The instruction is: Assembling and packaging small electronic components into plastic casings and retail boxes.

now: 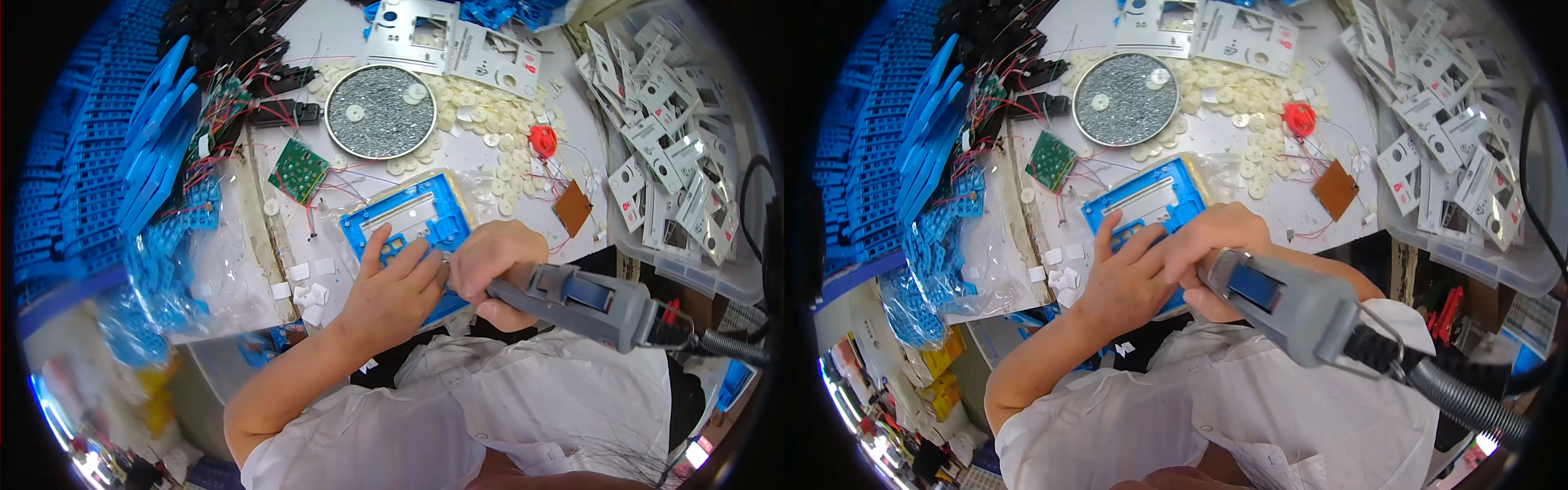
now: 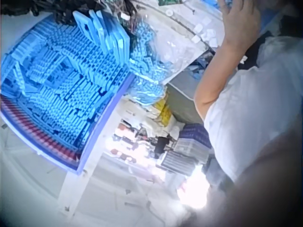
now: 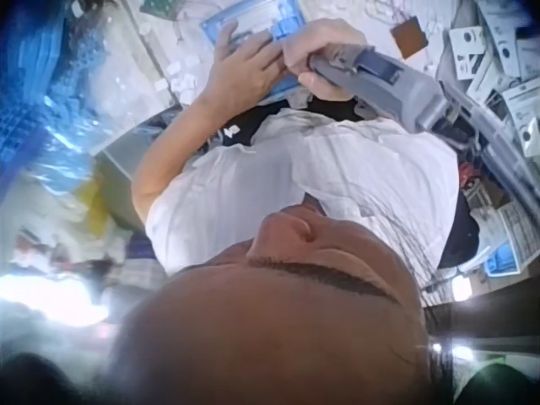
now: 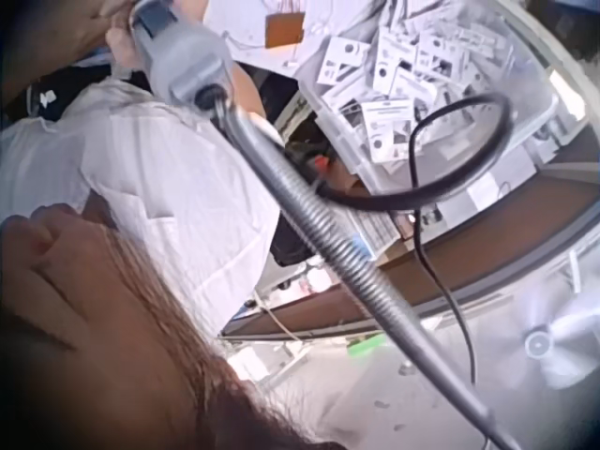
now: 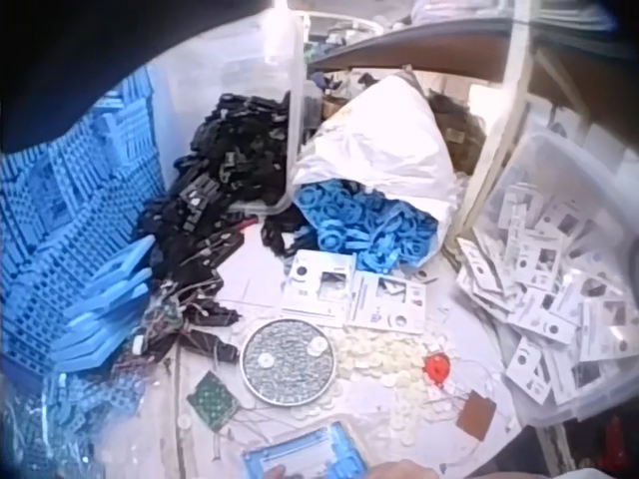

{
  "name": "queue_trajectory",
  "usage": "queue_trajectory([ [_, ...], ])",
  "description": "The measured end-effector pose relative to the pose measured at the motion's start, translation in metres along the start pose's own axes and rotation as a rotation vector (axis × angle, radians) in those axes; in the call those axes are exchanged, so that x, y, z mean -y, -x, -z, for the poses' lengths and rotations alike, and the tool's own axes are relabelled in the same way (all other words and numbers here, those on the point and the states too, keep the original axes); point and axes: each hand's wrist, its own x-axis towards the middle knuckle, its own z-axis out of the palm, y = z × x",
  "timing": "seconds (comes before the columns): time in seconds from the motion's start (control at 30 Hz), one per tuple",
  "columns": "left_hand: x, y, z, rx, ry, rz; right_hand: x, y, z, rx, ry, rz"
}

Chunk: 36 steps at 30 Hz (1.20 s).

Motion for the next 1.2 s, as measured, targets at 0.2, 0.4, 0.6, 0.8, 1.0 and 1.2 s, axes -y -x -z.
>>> queue_trajectory([
  [0.2, 0.001, 0.002, -0.001, -0.050, 0.013, -0.012, -0.003, -0.002, -0.002, 0.053, -0.035, 0.029],
  [0.4, 0.003, 0.008, -0.005, -0.018, 0.005, -0.007, -0.008, -0.002, -0.003, 0.116, -0.018, 0.060],
  [0.6, 0.006, 0.006, -0.003, 0.024, 0.001, -0.042, -0.006, -0.004, -0.002, 0.076, -0.081, 0.024],
  [0.8, 0.019, -0.004, 0.013, 0.197, 0.002, -0.178, -0.006, -0.004, 0.000, 0.075, -0.072, 0.002],
  [1.0, 0.022, -0.006, 0.016, 0.263, -0.003, -0.215, -0.007, -0.005, 0.001, 0.098, -0.020, 0.030],
  [1.2, 0.024, -0.002, 0.013, 0.210, 0.001, -0.206, -0.007, -0.003, -0.003, 0.070, -0.036, 0.028],
])
